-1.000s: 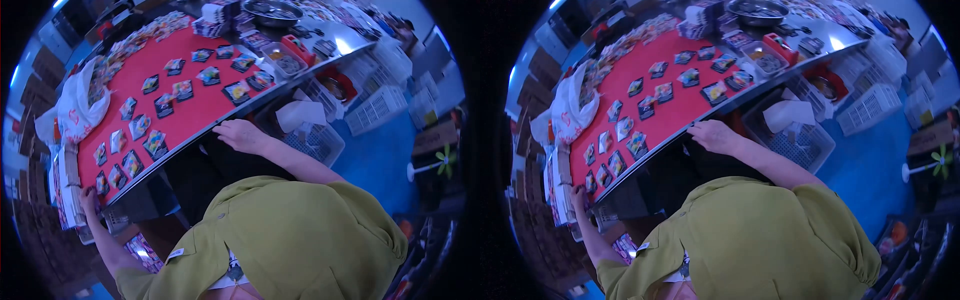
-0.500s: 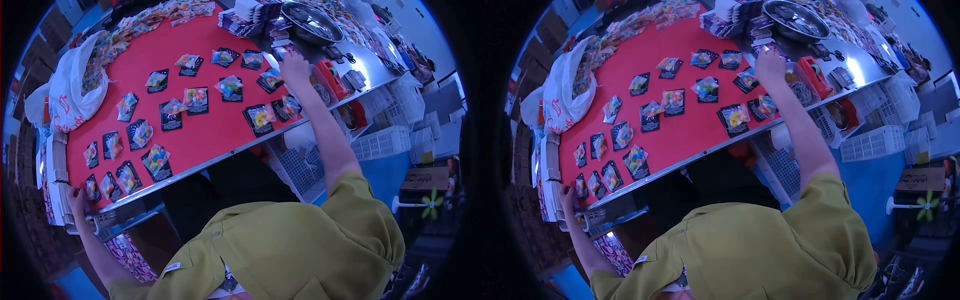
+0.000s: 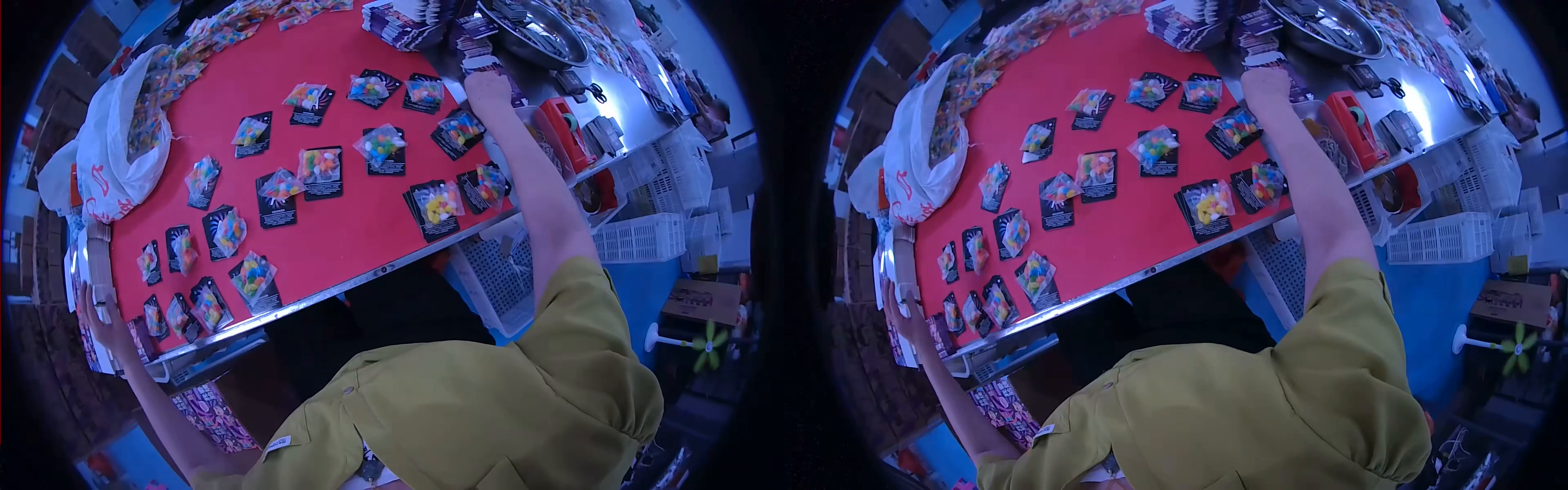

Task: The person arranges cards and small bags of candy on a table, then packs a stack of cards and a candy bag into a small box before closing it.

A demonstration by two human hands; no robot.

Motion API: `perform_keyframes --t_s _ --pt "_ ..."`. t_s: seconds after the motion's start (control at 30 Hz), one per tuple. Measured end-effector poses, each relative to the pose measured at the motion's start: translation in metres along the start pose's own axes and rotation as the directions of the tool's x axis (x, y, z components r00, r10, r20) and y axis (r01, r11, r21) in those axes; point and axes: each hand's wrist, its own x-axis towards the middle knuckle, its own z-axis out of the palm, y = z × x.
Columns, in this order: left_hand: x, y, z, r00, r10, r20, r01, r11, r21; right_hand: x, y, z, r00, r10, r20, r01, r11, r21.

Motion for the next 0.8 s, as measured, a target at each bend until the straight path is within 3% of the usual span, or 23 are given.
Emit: perform_keyframes --t_s 0.07,0.1,0.13,0.2,0.23,0.27,0.3,0.33,0.37,0.4,0.43,0.47,0.5,0.53,0.57,0.63,0.7,0.73,0.77,0.8 --pt "0.028 0.099 0.0 0.992 -0.125 -0.022 0.11 0.933 -0.342 -0.002 -0.004 -0.004 0.999 -0.034 0.01 0.035 0.995 -0.095" --pt "0.035 0.132 0.002 0.997 -0.083 0.008 0.077 0.885 -0.46 0.0 -0.003 -0.002 0.999 -0.039 0.011 0.04 0.995 -0.091" --pt "0.042 0.159 0.005 0.999 -0.034 0.033 0.046 0.82 -0.571 0.003 0.001 0.001 0.985 -0.055 -0.162 0.043 0.996 -0.076" --pt "0.045 0.213 0.016 0.982 -0.016 0.19 0.177 0.446 -0.877 -0.004 -0.004 -0.002 0.872 -0.068 -0.485 0.023 0.995 -0.098" --pt "0.048 0.246 0.02 0.962 -0.011 0.273 0.266 0.268 -0.926 -0.013 -0.015 -0.013 0.783 -0.072 -0.618 -0.018 0.99 -0.137" --pt "0.05 0.277 0.027 0.932 0.025 0.362 0.36 0.072 -0.93 -0.019 -0.025 -0.017 0.585 -0.146 -0.798 0.03 0.987 -0.159" --pt "0.049 0.299 0.04 0.909 0.109 0.402 0.41 -0.062 -0.91 -0.044 -0.045 -0.038 0.544 -0.092 -0.834 0.057 0.996 -0.073" --pt "0.043 0.317 0.054 0.891 0.17 0.421 0.44 -0.093 -0.893 -0.071 -0.068 -0.052 0.532 -0.055 -0.845 0.178 0.983 0.048" --pt "0.038 0.335 0.067 0.854 0.188 0.485 0.52 -0.312 -0.795 -0.102 -0.09 -0.064 0.607 -0.053 -0.793 0.342 0.918 0.2" --pt "0.035 0.35 0.078 0.813 0.212 0.542 0.566 -0.505 -0.652 -0.139 -0.11 -0.084 0.578 -0.051 -0.814 0.389 0.895 0.22" --pt "0.031 0.362 0.083 0.774 0.221 0.593 0.612 -0.5 -0.613 -0.168 -0.132 -0.09 0.596 -0.021 -0.802 0.555 0.733 0.394" --pt "0.026 0.366 0.079 0.735 0.256 0.628 0.648 -0.537 -0.54 -0.198 -0.141 -0.098 0.678 -0.136 -0.722 0.64 0.593 0.489" --pt "0.022 0.37 0.074 0.693 0.286 0.661 0.679 -0.568 -0.465 -0.218 -0.156 -0.097 0.647 -0.097 -0.757 0.711 0.438 0.551" --pt "0.027 0.385 0.059 0.725 0.337 0.601 0.665 -0.57 -0.482 -0.228 -0.163 -0.093 0.618 -0.051 -0.785 0.766 0.263 0.586" --pt "0.02 0.372 0.064 0.721 0.347 0.599 0.67 -0.567 -0.479 -0.231 -0.156 -0.092 0.621 -0.043 -0.783 0.762 0.27 0.589" --pt "-0.005 0.324 0.078 0.644 0.321 0.694 0.723 -0.553 -0.415 -0.234 -0.14 -0.088 0.599 -0.133 -0.789 0.799 0.043 0.6" --pt "-0.019 0.324 0.067 0.619 0.348 0.704 0.753 -0.518 -0.406 -0.222 -0.145 -0.082 0.571 -0.109 -0.814 0.82 0.115 0.56" --pt "-0.034 0.308 0.077 0.558 0.424 0.713 0.8 -0.503 -0.326 -0.219 -0.148 -0.079 0.542 -0.093 -0.835 0.834 0.183 0.521" --pt "-0.04 0.309 0.071 0.558 0.424 0.713 0.8 -0.503 -0.327 -0.219 -0.149 -0.077 0.571 -0.259 -0.779 0.821 0.19 0.538" --pt "-0.045 0.313 0.065 0.537 0.432 0.724 0.808 -0.51 -0.295 -0.221 -0.155 -0.073 0.568 -0.26 -0.781 0.823 0.19 0.535"
